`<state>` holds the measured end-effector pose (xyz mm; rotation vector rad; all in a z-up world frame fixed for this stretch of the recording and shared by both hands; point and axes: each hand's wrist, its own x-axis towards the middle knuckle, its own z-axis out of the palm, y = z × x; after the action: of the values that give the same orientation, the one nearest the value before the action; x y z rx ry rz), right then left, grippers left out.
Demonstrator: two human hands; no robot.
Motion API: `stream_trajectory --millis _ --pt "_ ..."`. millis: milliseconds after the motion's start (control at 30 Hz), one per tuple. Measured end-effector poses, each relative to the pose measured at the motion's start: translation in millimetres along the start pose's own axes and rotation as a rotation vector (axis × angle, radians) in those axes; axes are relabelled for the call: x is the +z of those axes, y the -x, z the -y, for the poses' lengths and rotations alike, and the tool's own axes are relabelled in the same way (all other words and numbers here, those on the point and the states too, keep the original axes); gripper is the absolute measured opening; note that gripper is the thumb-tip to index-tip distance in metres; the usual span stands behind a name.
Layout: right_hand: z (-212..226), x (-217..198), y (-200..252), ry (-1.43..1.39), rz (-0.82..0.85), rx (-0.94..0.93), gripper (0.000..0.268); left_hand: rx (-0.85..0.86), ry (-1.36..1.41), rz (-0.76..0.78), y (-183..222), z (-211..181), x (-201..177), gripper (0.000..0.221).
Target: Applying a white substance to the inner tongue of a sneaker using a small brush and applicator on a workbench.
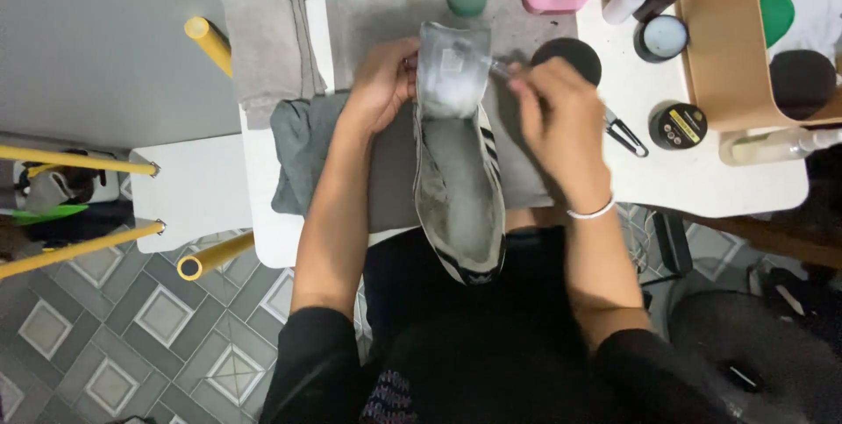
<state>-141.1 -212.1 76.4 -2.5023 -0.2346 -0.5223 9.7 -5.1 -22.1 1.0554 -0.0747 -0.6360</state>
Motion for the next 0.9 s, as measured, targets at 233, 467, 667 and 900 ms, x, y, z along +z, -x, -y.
stream_trajectory --millis 233,467,667,900 --pt "14 2 15 -0.088 0.013 -0.01 0.011 0.085 -0.035 0.052 -21 18 -22 0.021" --pt "27 1 13 -0.139 -0.047 -0.003 0.01 0.152 -0.101 0.122 -26 20 -31 0.021" --pt "32 1 13 -0.097 -0.156 0.063 0.009 0.146 -0.123 0.07 -19 11 -20 0.021" --pt "38 10 12 -0.079 -0.197 0.029 0.006 0.146 -0.082 0.068 -1 4 -7 0.019"
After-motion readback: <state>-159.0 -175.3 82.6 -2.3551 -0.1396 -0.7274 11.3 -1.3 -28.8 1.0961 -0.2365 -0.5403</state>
